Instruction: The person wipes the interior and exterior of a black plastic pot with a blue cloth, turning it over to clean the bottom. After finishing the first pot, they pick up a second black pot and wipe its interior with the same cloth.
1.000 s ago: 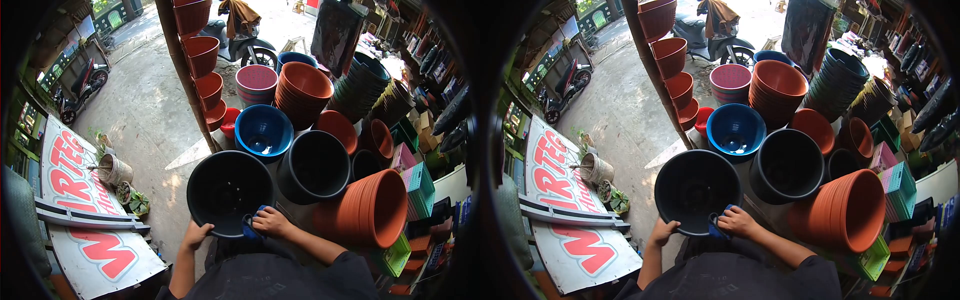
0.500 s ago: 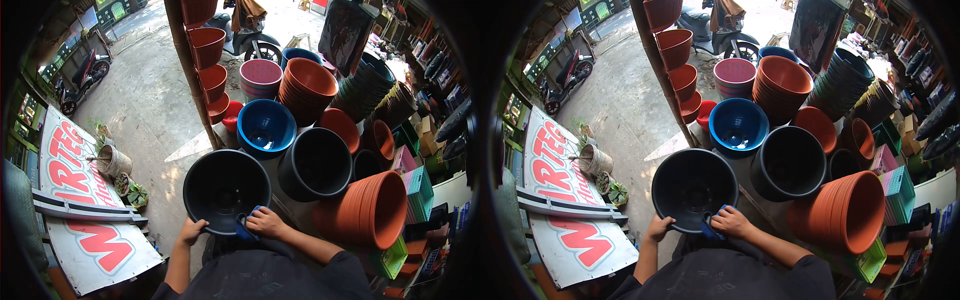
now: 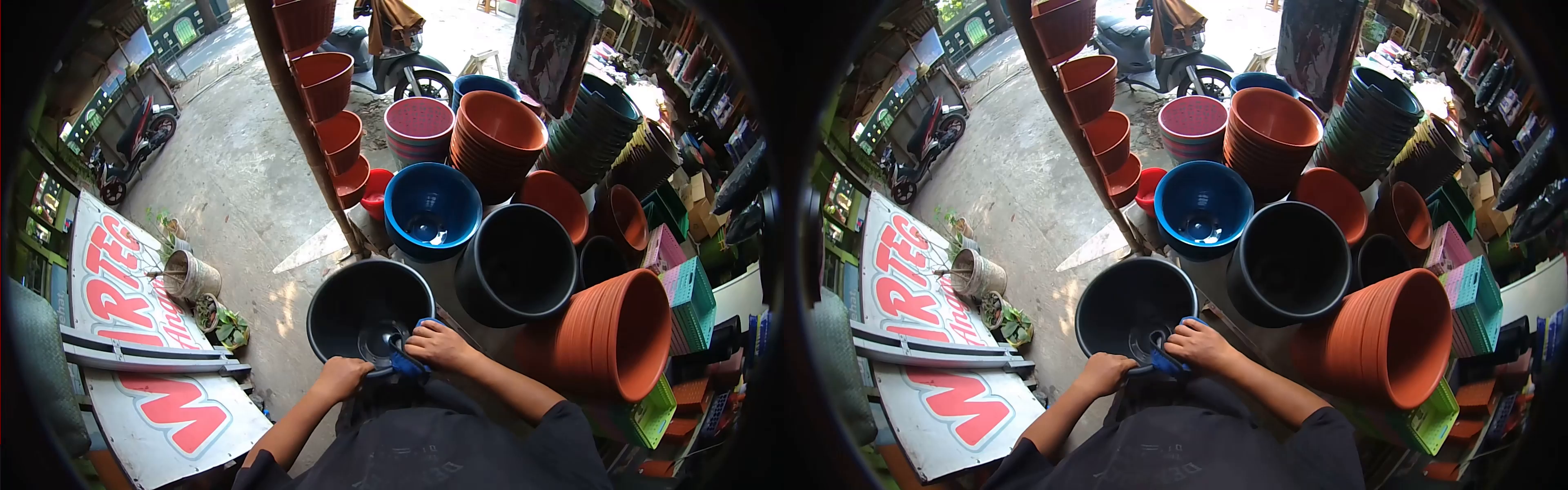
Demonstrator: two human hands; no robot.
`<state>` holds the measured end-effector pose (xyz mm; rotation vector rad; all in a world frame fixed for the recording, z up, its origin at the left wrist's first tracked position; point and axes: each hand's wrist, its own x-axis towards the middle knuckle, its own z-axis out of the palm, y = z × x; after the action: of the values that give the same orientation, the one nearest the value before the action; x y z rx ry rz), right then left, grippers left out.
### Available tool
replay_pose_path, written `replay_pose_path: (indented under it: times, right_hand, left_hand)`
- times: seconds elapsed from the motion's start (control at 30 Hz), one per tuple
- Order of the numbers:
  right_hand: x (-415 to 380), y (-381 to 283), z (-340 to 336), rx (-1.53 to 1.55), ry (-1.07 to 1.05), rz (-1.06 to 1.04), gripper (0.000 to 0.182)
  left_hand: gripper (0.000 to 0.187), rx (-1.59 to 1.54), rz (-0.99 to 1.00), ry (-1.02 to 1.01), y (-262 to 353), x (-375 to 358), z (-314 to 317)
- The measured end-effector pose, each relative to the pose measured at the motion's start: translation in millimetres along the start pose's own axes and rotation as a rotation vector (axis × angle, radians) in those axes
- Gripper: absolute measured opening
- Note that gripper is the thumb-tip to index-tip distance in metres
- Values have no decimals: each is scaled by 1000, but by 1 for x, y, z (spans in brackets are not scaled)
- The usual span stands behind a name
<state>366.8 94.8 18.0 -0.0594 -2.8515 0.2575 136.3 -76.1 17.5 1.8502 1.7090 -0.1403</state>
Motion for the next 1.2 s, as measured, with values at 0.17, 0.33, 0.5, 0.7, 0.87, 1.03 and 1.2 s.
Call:
replay_pose_path:
  times: [0.17,0.33,0.5,0.7,0.87,1.03,1.2]
  right_hand:
    - [-19,18,-20,281,431,347,36]
    - [-23,3,-23,1023,873,957,25]
    - [-38,-1,-5,1912,1075,1202,28]
    - [1,-31,-53,248,601,731,69]
    - [22,-67,-40,69,-46,315,69]
    - [29,-71,-22,-14,49,129,58]
    - [66,-7,-80,87,54,330,63]
  left_hand:
    - [25,-294,56,262,-4,2,-8]
    - [37,-1161,-155,419,-3,15,3]
    - [50,-1545,-173,592,14,18,-6]
    - [62,-1474,-120,653,23,34,-1]
    - [79,-1504,-81,655,34,38,-19]
    - [87,-1831,-71,582,43,28,-41]
    - [71,-1461,-38,467,39,11,-54]
